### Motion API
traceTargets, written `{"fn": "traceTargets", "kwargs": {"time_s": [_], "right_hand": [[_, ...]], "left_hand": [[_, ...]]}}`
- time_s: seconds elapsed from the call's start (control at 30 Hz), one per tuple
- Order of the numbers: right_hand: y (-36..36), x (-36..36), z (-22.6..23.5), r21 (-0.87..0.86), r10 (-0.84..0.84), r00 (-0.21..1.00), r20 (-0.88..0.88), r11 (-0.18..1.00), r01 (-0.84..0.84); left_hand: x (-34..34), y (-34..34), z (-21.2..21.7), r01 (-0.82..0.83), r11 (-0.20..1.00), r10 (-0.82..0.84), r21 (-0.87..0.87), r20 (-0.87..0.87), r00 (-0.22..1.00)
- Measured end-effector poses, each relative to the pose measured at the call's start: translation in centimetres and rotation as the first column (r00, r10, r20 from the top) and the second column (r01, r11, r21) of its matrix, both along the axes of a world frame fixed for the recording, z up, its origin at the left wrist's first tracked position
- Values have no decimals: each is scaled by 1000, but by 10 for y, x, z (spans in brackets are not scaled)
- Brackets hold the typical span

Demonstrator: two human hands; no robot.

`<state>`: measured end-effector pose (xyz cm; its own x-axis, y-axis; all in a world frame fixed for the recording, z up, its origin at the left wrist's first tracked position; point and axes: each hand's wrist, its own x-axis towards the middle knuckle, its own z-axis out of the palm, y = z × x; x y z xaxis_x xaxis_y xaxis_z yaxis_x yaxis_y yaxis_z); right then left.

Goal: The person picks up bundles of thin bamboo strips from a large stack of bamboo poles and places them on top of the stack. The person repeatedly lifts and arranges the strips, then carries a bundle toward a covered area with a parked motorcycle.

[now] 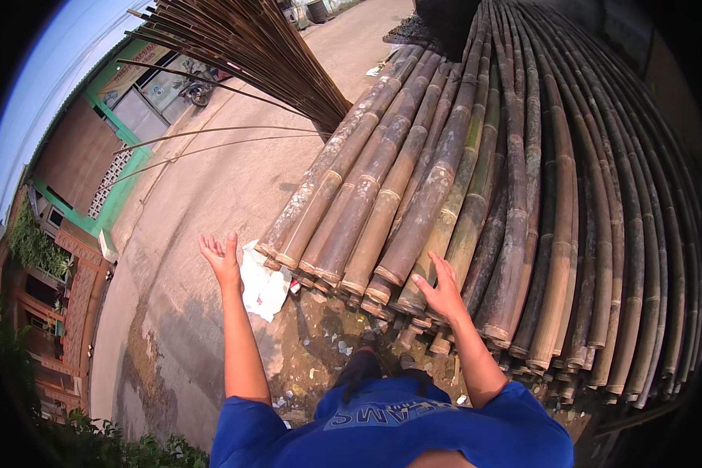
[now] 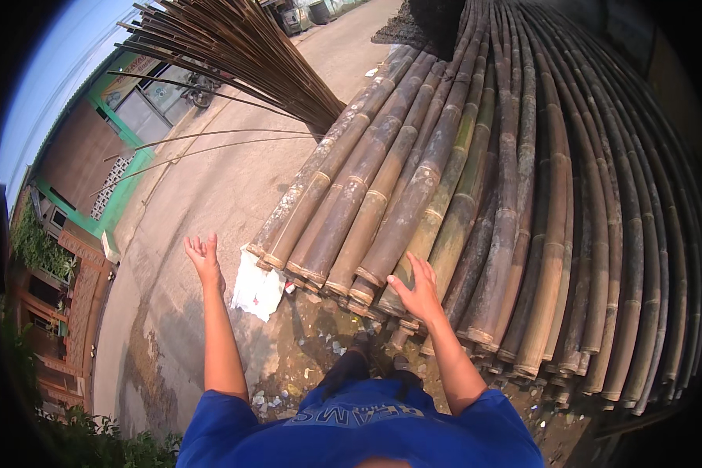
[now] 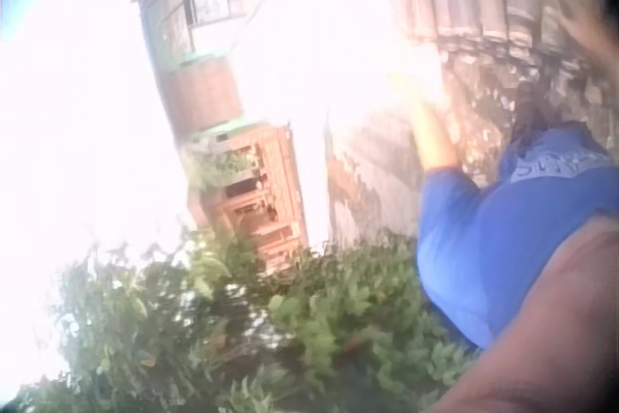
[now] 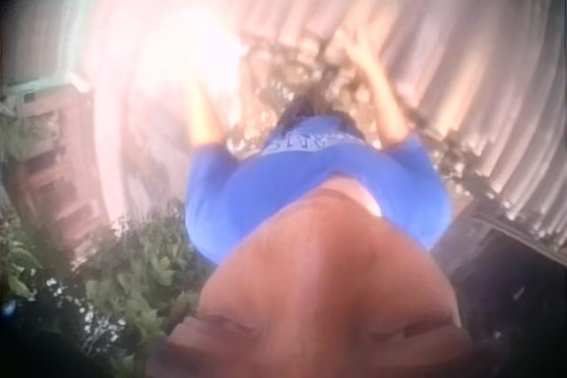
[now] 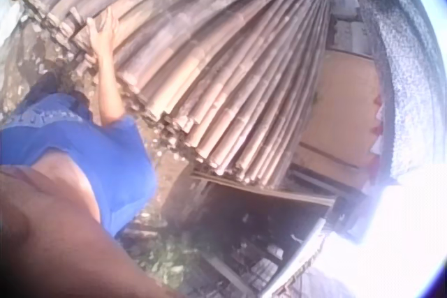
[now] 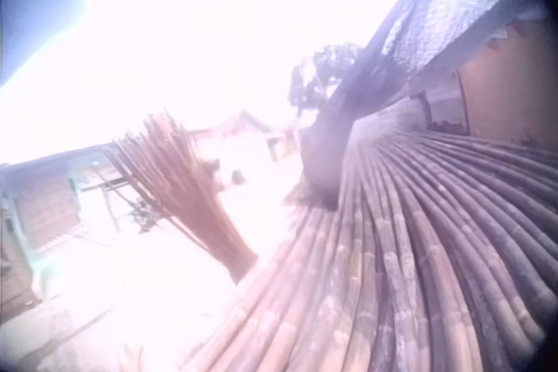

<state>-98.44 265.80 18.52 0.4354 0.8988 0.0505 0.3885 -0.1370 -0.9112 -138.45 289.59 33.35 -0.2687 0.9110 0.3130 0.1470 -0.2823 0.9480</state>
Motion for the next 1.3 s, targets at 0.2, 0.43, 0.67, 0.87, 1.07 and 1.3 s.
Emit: {"fn": "traceTargets", "kwargs": {"time_s": [0.2, 0.43, 0.67, 0.87, 1.07, 1.3], "right_hand": [[79, 11, 63, 204, -34, 998, 54, 979, 22], [211, 18, 128, 323, 6, 997, 77, 946, -30], [407, -32, 155, 410, 85, 986, 143, 902, -137], [590, -43, 277, 604, -1, 986, 165, 791, -100], [694, 6, 359, 754, -76, 986, 151, 654, -65], [748, -10, 407, 826, 440, 844, -308, 563, 8]], "left_hand": [[-6, 132, 5, -53, 998, 55, 23, -66, 996], [3, 288, 20, 18, 995, -7, 102, -106, 994], [48, 422, 64, 326, 880, -218, 346, -317, 923], [115, 540, 139, 376, 643, -179, 668, -346, 921], [192, 616, 188, 734, 534, -658, 420, -338, 673], [217, 592, 200, 434, 560, -438, 706, -193, 878]]}}
